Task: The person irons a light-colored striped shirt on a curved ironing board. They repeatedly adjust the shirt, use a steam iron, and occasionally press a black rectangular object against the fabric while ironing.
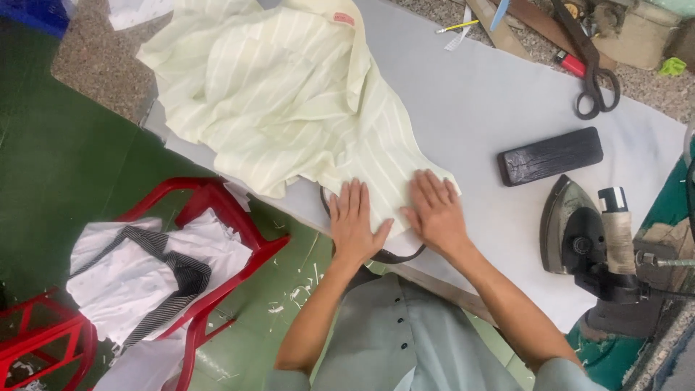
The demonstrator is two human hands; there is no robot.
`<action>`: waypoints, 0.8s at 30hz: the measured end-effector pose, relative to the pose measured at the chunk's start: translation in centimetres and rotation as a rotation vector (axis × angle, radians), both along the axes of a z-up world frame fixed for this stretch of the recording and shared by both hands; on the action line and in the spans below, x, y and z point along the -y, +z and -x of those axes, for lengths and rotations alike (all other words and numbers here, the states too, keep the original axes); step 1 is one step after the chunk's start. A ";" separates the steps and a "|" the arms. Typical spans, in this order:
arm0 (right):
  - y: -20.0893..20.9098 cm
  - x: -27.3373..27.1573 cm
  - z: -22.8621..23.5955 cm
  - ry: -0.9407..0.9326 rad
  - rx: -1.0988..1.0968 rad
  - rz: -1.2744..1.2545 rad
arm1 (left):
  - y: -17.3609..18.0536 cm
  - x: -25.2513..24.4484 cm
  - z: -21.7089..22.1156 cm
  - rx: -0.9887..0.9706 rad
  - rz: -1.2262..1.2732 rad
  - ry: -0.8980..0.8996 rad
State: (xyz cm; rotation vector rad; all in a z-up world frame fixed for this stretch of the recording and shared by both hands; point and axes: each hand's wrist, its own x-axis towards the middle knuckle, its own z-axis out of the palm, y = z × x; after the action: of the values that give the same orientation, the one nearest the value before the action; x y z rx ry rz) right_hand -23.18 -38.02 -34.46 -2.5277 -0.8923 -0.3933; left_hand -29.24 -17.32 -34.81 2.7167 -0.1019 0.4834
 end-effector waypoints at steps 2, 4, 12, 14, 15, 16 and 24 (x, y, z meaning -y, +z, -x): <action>0.8 3.4 -0.2 -0.194 -0.010 -0.014 | -0.5 -0.1 -0.2 -0.116 0.014 -0.003; 3.8 9.1 0.6 -0.309 0.081 0.069 | -0.6 -0.2 -0.1 -0.108 0.005 -0.010; 7.5 22.7 9.5 -0.668 0.094 0.658 | -1.0 -1.2 1.7 -0.190 -0.053 -0.041; 6.8 24.3 10.0 -0.575 -0.025 0.587 | -1.2 -1.6 2.5 -0.152 -0.027 -0.050; 8.6 24.0 9.0 -0.575 -0.025 0.588 | -1.0 -1.7 2.8 -0.152 -0.026 -0.050; 10.5 23.8 7.9 -0.703 -0.479 0.542 | -0.9 -1.8 3.0 -0.175 -0.022 -0.061; 6.0 28.3 1.0 -0.843 -1.002 -0.278 | 0.6 -0.8 1.3 -0.171 0.038 -0.066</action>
State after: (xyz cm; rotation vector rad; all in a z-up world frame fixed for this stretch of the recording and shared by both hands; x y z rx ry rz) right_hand -24.18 -66.34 -28.49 -2.2436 0.5662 0.4771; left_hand -30.49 -16.50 -34.17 2.6947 -0.1350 0.2302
